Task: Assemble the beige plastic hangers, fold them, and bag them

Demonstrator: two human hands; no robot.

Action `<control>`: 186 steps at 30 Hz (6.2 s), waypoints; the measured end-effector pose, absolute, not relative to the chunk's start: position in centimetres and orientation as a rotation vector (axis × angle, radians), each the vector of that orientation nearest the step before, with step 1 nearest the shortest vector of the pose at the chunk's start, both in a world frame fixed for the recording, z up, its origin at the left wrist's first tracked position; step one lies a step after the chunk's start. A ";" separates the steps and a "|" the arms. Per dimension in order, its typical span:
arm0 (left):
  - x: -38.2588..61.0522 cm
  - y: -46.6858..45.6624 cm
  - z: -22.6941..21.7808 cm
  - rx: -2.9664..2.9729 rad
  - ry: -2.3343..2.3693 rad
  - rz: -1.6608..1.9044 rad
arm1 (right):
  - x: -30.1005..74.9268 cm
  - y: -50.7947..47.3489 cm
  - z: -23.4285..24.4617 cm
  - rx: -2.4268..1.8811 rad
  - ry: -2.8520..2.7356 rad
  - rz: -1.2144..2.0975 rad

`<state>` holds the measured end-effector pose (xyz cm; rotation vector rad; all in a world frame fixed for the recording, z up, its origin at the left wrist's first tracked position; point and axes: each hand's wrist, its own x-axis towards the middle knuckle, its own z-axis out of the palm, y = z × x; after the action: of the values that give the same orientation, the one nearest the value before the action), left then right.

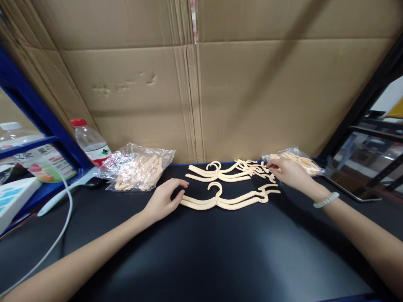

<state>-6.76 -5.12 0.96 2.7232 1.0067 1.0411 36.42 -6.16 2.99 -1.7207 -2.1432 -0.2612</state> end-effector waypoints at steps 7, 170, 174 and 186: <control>-6.7 -5.2 0.6 2.729 0.962 1.056 | 37.1 -5.4 1.9 -1.777 -2.218 -0.312; -6.0 -8.9 2.4 3.225 0.636 0.503 | 36.0 -9.9 5.7 -1.587 -2.336 0.910; -5.9 -8.9 2.1 3.173 0.687 0.502 | 35.5 -9.8 5.0 -1.702 -2.358 0.854; -5.9 -8.5 0.4 2.965 0.896 0.745 | 35.1 -8.9 3.2 -1.758 -2.357 0.361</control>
<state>-5.93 -8.47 0.41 2.9646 0.8964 0.7454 35.12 -8.94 3.24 -1.7578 -2.3567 0.3612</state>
